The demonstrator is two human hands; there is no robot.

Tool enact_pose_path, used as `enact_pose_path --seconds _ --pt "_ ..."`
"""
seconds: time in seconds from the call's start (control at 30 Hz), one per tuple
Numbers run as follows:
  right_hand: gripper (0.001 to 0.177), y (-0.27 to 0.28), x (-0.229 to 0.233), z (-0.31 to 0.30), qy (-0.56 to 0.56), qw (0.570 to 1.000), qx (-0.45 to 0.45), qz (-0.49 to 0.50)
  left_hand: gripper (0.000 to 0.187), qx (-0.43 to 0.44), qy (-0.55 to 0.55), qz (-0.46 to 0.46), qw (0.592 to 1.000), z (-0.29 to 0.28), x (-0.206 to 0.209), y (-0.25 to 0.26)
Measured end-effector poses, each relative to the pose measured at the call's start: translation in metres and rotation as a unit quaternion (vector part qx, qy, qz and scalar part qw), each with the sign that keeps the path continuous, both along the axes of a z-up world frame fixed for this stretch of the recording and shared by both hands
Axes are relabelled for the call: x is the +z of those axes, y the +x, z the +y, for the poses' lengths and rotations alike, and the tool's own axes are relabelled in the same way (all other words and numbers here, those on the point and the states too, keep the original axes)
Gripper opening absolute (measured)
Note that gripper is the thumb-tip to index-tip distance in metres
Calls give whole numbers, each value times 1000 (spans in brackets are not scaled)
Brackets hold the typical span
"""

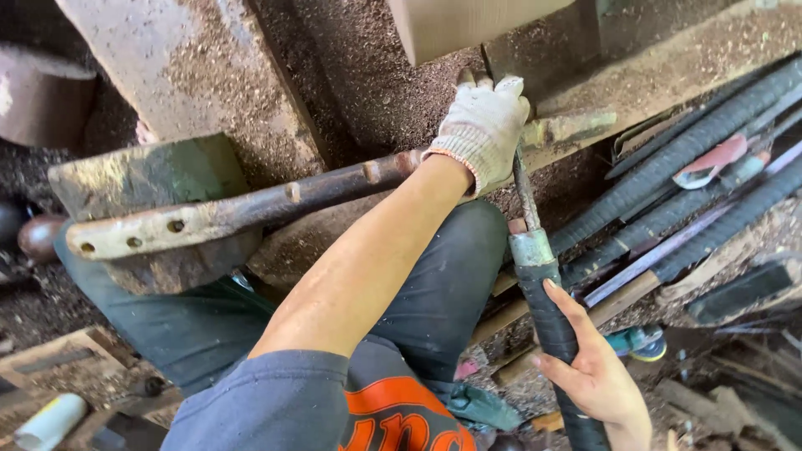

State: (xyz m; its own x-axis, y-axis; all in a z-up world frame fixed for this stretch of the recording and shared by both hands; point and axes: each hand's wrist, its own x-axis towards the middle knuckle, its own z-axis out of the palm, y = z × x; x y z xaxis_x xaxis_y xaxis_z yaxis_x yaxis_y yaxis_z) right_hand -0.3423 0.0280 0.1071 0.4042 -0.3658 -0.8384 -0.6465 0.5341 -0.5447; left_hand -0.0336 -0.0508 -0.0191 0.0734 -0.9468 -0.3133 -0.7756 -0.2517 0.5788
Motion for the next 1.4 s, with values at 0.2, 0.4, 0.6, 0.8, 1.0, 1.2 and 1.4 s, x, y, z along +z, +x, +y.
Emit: enact_pose_path --seconds 0.2,0.4,0.6,0.8,1.0,1.2,1.4 --pt "98 -24 -2 -45 -1 996 93 -13 28 17 27 -17 999 0 7 -2" --pt "99 -75 -25 -85 31 990 131 -29 29 34 72 -26 996 -5 10 -4" --pt "102 -56 -19 -91 66 991 113 -6 32 34 88 -25 995 -2 16 -2" --pt "99 -32 -7 -57 33 997 69 5 26 17 46 -6 999 -2 5 -2" --pt "99 -32 -8 -24 42 999 0 -11 29 -13 52 7 999 -5 3 4" --pt "97 -11 -7 5 13 999 -44 -30 32 -42 20 31 998 -5 -2 8" --pt "98 3 -11 29 -1 995 -86 -55 37 -60 -5 42 997 -5 -3 11"
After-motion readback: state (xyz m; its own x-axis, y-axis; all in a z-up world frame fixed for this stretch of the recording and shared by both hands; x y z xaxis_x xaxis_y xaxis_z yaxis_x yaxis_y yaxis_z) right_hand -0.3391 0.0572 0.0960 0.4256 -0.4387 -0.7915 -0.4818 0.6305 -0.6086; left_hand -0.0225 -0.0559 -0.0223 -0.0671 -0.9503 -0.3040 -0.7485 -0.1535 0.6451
